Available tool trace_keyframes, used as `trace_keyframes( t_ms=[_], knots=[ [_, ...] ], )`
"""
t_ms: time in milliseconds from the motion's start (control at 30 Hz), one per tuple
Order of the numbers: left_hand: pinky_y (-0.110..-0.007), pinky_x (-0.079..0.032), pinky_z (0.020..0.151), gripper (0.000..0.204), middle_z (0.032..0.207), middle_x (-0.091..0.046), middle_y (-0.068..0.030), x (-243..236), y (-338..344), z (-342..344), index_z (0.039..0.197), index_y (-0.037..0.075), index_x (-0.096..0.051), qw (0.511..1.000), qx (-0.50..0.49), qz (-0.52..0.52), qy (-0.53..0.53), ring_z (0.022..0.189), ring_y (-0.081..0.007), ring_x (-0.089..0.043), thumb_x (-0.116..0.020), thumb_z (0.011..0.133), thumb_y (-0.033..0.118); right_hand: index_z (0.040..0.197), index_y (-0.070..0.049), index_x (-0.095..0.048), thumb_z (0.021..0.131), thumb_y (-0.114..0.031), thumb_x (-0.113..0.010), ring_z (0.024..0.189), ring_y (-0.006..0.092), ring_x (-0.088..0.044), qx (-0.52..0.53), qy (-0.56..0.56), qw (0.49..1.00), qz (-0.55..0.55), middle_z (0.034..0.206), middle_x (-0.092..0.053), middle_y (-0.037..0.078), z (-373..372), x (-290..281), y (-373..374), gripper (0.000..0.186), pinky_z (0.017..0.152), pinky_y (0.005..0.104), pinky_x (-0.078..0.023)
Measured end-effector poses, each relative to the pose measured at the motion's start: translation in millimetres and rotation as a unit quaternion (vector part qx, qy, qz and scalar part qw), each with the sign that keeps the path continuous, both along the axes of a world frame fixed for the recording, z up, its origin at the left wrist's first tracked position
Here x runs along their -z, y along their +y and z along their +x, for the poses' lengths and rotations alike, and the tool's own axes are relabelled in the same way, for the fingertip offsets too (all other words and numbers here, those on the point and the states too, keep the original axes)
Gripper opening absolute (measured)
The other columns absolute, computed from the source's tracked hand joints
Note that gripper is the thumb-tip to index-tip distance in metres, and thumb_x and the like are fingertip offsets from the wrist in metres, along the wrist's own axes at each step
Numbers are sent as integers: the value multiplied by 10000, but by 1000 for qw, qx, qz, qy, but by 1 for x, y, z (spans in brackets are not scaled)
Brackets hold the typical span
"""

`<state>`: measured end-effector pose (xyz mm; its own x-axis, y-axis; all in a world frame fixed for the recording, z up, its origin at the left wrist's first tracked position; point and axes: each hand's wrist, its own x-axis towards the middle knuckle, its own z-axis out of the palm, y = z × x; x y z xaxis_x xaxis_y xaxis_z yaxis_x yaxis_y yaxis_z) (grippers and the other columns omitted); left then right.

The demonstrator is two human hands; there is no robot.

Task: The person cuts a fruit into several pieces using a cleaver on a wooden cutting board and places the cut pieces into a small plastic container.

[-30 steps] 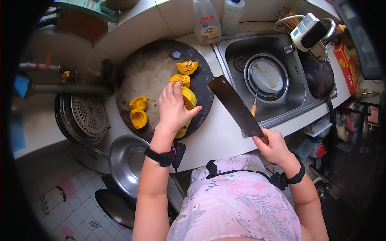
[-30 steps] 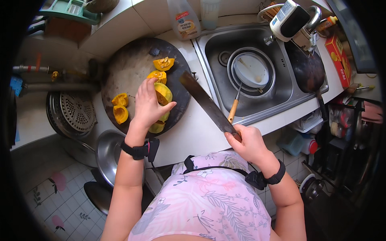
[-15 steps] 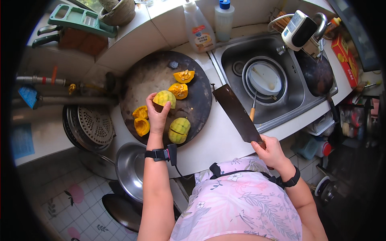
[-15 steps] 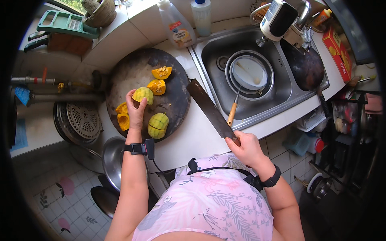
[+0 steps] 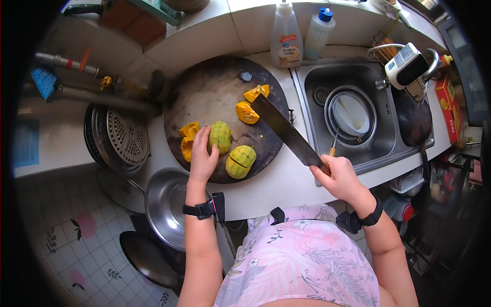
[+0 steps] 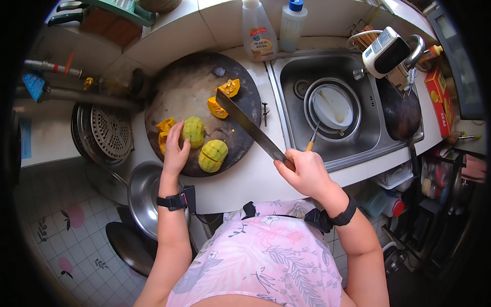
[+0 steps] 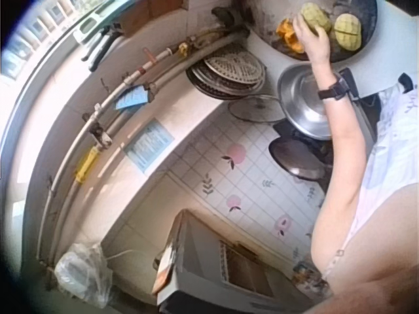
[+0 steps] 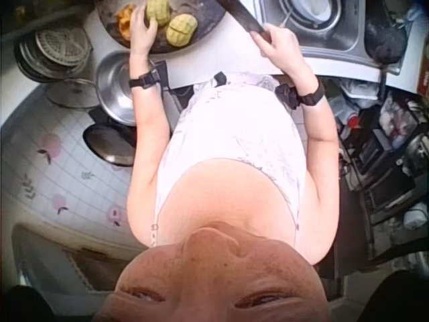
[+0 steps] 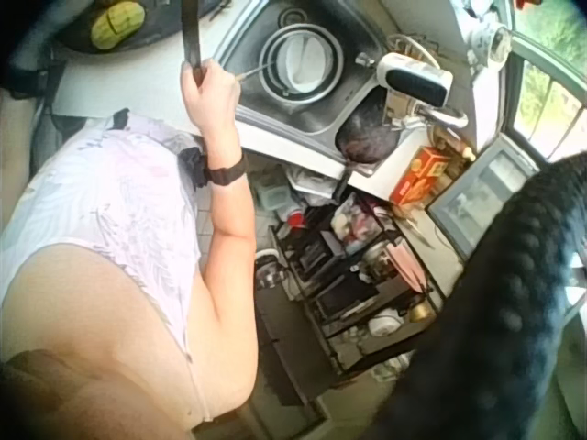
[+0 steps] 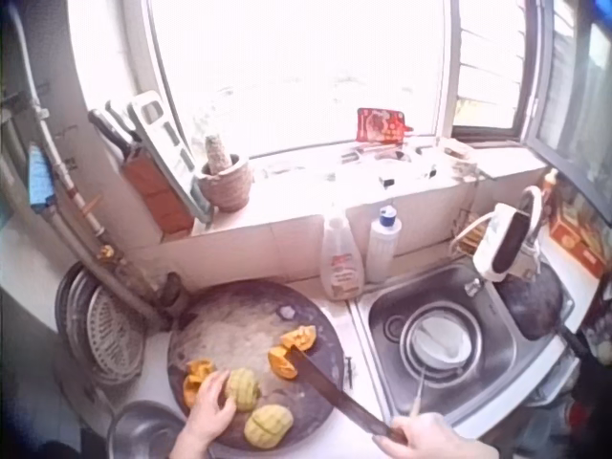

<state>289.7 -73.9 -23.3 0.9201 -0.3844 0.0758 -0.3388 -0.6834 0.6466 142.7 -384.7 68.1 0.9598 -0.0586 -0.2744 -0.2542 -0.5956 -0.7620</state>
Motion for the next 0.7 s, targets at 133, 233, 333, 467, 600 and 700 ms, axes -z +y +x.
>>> trace_keyframes(
  t_ms=[133,233,333,467,600,700],
  knots=[
    [-386,-388,928,599,1166,-491,-193,-12,-16,-8,1229,4,-452,993,-53,101,3,1064,-347,-472,-707,707,151,619,-7,-514,800,-269,-618,451,302,-517,-34,-1,999,-42,489,-502,128,16,-4,2,335,452,365,-400],
    [-385,-384,938,626,1174,-495,-189,-7,-17,0,1233,10,-445,998,-22,63,-11,1080,-355,-469,-720,678,101,620,-18,-522,800,-278,-610,473,303,-545,-49,0,997,-58,502,-527,127,27,-3,8,328,472,373,-425],
    [-373,-387,951,621,1195,-491,-199,-14,-34,2,1236,-10,-416,999,9,18,38,1117,-345,-473,-702,687,44,627,-19,-527,800,-270,-609,481,302,-558,-61,-30,994,-82,509,-541,119,36,7,19,316,474,366,-434],
    [-335,-414,936,528,1150,-507,-169,9,-23,3,1249,-7,-389,975,-64,-186,99,1105,-233,-498,-626,779,36,623,-25,-523,794,-267,-611,486,306,-562,-76,-66,988,-121,513,-546,116,49,6,34,309,482,377,-443],
    [-276,-376,923,295,1145,-519,-80,-25,-20,35,1203,27,-456,930,-135,-328,97,1072,-146,-489,-450,928,136,657,-33,-533,797,-296,-596,534,309,-586,-113,-54,985,-122,553,-573,123,61,12,51,305,527,391,-469],
    [-284,-359,917,342,1126,-545,-77,-51,-35,60,1171,33,-493,930,-137,-332,76,1064,-140,-495,-387,963,282,694,-29,-542,804,-308,-579,570,316,-603,-132,-40,983,-124,584,-593,140,71,11,61,302,558,402,-482]
  ],
)
